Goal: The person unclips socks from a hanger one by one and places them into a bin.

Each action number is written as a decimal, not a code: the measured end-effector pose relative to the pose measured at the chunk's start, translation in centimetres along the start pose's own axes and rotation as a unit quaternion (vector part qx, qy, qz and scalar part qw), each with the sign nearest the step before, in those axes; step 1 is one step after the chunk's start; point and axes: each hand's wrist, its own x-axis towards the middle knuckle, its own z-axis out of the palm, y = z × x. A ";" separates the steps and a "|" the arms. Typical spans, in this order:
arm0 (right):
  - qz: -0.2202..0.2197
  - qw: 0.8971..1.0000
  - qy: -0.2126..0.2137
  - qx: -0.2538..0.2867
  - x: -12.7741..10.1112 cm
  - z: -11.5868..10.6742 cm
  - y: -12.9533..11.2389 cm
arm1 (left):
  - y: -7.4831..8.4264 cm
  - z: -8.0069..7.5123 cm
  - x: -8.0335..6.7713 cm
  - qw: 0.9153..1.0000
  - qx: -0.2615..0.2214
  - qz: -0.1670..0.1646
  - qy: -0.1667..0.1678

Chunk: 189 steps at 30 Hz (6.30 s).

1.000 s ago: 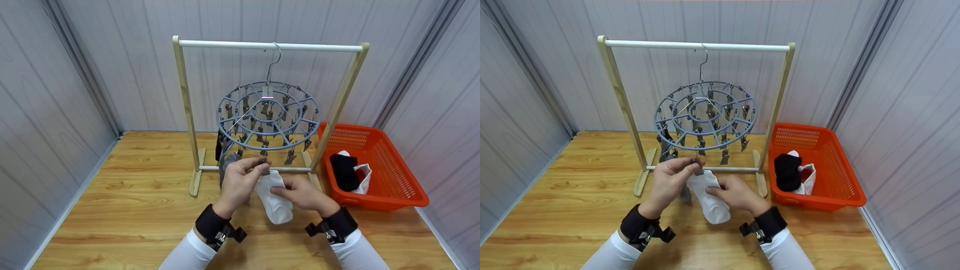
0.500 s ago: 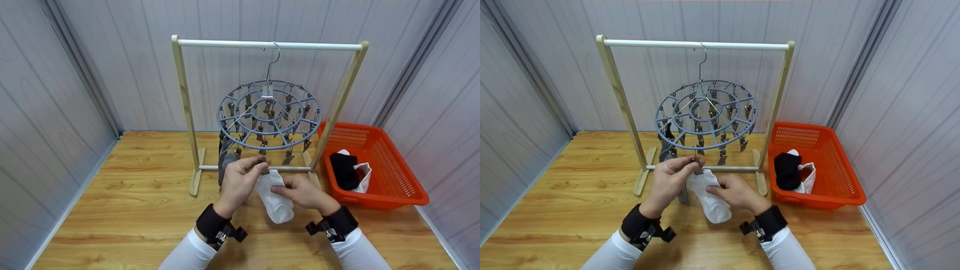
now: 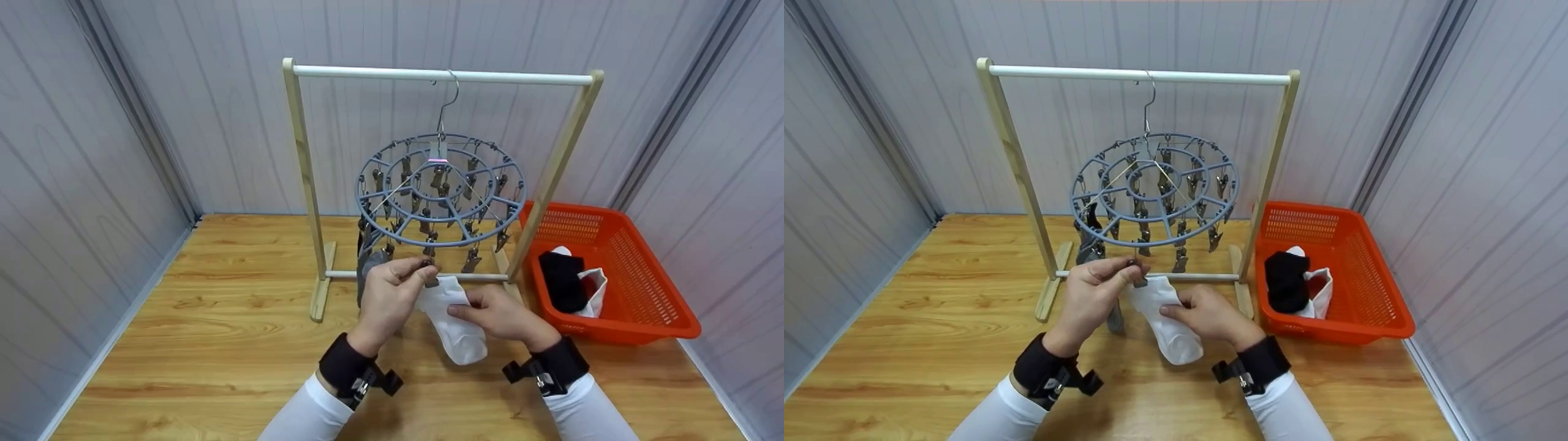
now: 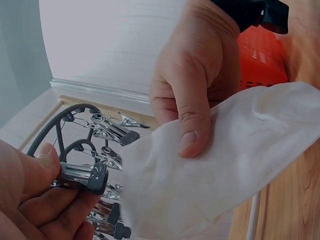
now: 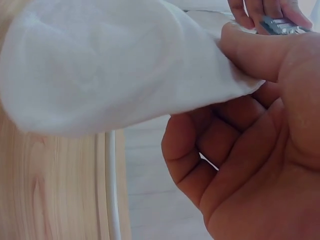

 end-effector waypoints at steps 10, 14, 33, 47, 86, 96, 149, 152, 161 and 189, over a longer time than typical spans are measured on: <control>0.035 0.998 0.041 -0.033 -0.3 -1.2 0.8 | 0.1 0.0 0.0 1.000 -0.004 0.003 -0.002; 0.036 0.997 0.053 -0.029 -0.4 -1.7 0.9 | 0.4 0.1 0.0 1.000 0.021 0.004 -0.004; 0.079 0.992 0.097 -0.026 -1.1 -3.1 0.8 | 2.5 -1.5 0.5 0.894 0.319 0.283 0.140; 0.094 0.990 0.101 -0.029 -1.4 -3.8 0.6 | 1.4 -3.0 1.2 0.882 0.390 0.243 0.106; 0.136 0.926 0.337 0.105 -7.1 -11.9 2.1 | 1.8 -2.6 0.6 0.876 0.389 0.279 0.055; 0.198 0.878 0.433 0.054 -6.5 -12.0 3.4 | 1.9 -2.5 0.5 0.876 0.389 0.281 0.055; 0.083 0.957 0.274 -0.046 -2.8 -7.3 0.2 | 2.1 -3.3 1.0 0.868 0.389 0.305 0.048; 0.073 0.969 0.235 -0.028 -2.6 -7.0 0.0 | 2.1 -3.3 1.1 0.862 0.401 0.307 0.042; 0.044 0.992 0.116 -0.004 -1.9 -5.4 0.2 | 1.9 -2.9 0.8 0.865 0.397 0.307 0.008; 0.067 0.995 0.009 0.067 0.7 -0.5 2.1 | 2.1 -2.7 0.9 0.863 0.394 0.315 0.001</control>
